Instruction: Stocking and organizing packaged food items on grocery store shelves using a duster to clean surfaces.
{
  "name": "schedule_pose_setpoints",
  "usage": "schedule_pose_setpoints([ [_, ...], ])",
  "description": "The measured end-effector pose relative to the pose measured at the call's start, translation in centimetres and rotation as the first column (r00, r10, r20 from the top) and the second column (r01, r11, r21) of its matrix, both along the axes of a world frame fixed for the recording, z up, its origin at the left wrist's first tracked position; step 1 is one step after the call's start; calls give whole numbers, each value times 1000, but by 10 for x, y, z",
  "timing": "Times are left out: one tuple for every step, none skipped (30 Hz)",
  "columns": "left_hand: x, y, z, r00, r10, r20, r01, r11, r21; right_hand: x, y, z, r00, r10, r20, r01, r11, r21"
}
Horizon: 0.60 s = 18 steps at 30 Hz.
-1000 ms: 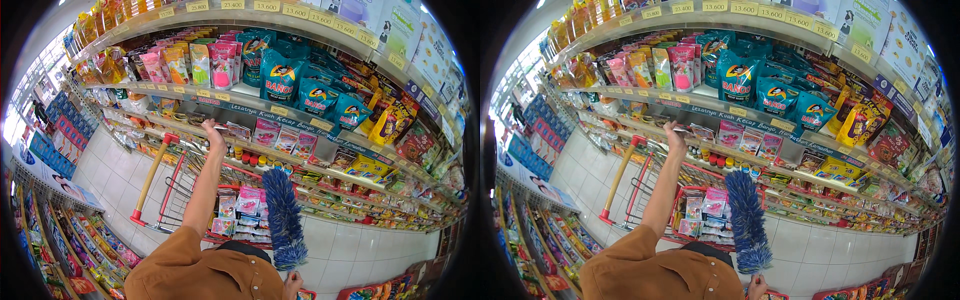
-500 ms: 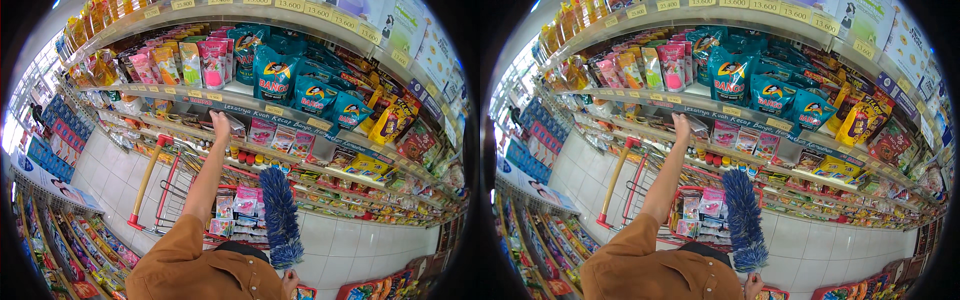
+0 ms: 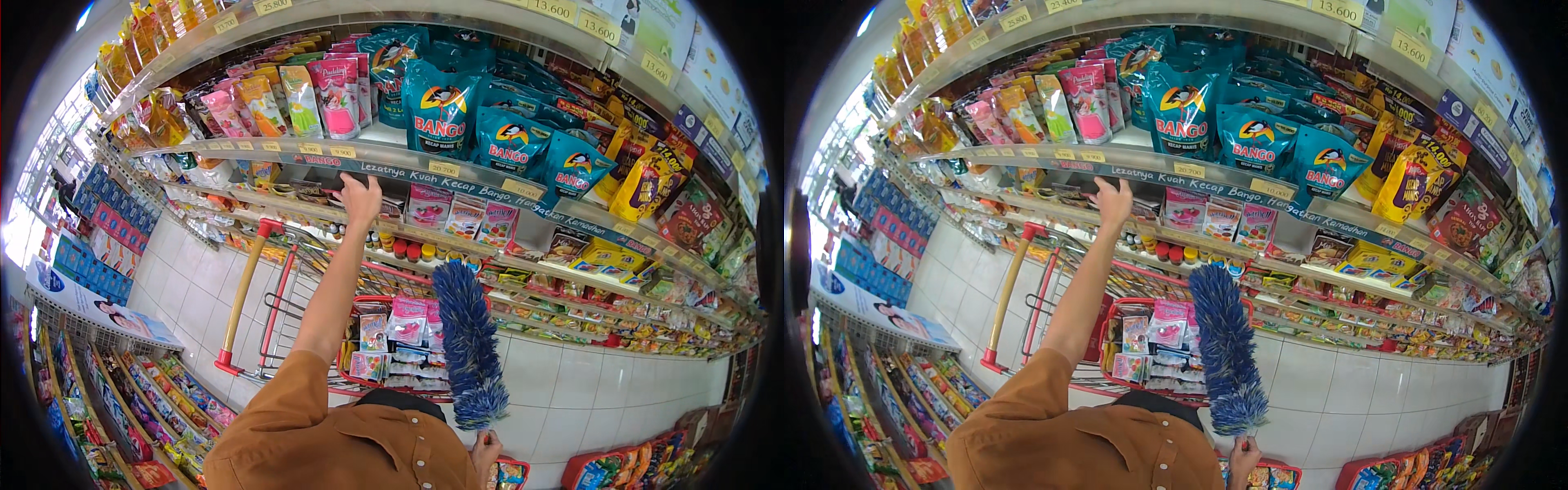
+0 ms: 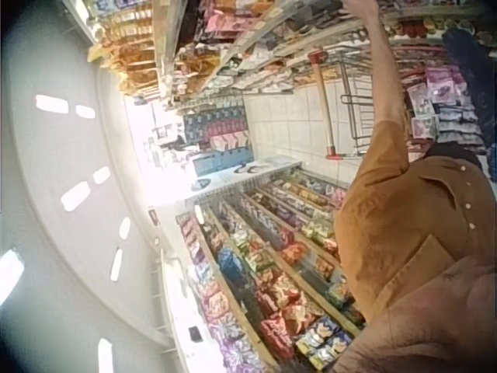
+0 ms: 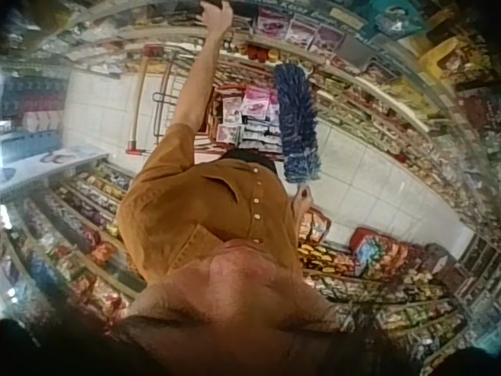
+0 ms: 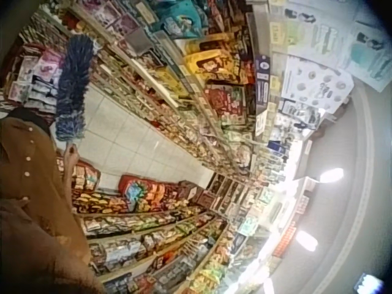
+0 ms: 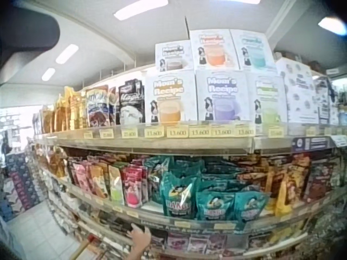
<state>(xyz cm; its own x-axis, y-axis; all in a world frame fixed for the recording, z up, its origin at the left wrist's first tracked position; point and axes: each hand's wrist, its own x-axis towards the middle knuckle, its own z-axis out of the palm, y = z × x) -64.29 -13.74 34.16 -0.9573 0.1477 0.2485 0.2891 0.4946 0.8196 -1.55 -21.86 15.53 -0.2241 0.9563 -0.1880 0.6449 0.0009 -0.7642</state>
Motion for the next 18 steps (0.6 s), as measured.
schedule_pose_setpoints([
  [-3,-3,-4,996,57,-75,-56,998,21,-1,1,-2,1000,10,0,-10,1000,-5],
  [-2,-2,-6,984,102,-145,-97,994,44,0,0,-5,1000,6,-30,-6,1000,0],
  [-1,-5,-8,985,101,-141,-96,995,38,1,-1,-9,998,3,-59,-3,1000,4],
  [0,-13,-11,979,24,-204,3,991,132,2,-1,-12,999,4,-54,-4,1000,-2],
  [4,-20,-12,962,-46,-270,107,971,216,5,-2,-15,999,8,-52,-8,1000,6],
  [12,-27,-16,964,-50,-263,107,972,210,9,-2,-18,999,10,-48,-9,1000,17],
  [24,-36,-23,939,-29,-344,121,960,251,12,-3,-21,999,8,-40,-8,1000,10],
  [37,-50,-30,906,1,-423,133,948,288,14,-4,-23,999,12,-53,-12,1000,4],
  [50,-64,-47,946,2,-325,100,949,297,15,-4,-24,998,12,-67,-12,1000,3],
  [68,-68,-71,974,-20,-224,88,951,298,17,-8,-23,998,-8,-62,8,1000,-9],
  [87,-80,-93,989,-55,-135,90,960,265,18,-9,-20,998,-25,-62,23,999,-22],
  [106,-94,-117,996,-82,-45,90,969,230,14,-8,-15,997,-36,-63,33,999,-36],
  [121,-115,-151,988,-114,104,104,990,96,10,-7,-10,998,-26,-57,23,999,-39],
  [128,-142,-201,965,-145,217,168,982,-91,4,-5,-4,996,-18,-87,14,999,-44],
  [134,-171,-262,941,-88,327,194,931,-308,-2,-3,2,993,-7,-119,1,999,-53],
  [145,-191,-304,903,-17,430,253,828,-500,-7,-3,8,994,2,-111,-9,998,-61],
  [165,-193,-314,895,-29,446,273,825,-495,-9,-3,14,990,-37,-133,25,996,-86],
  [181,-192,-313,867,14,499,220,887,-407,-10,-3,17,985,-70,-161,53,993,-107],
])
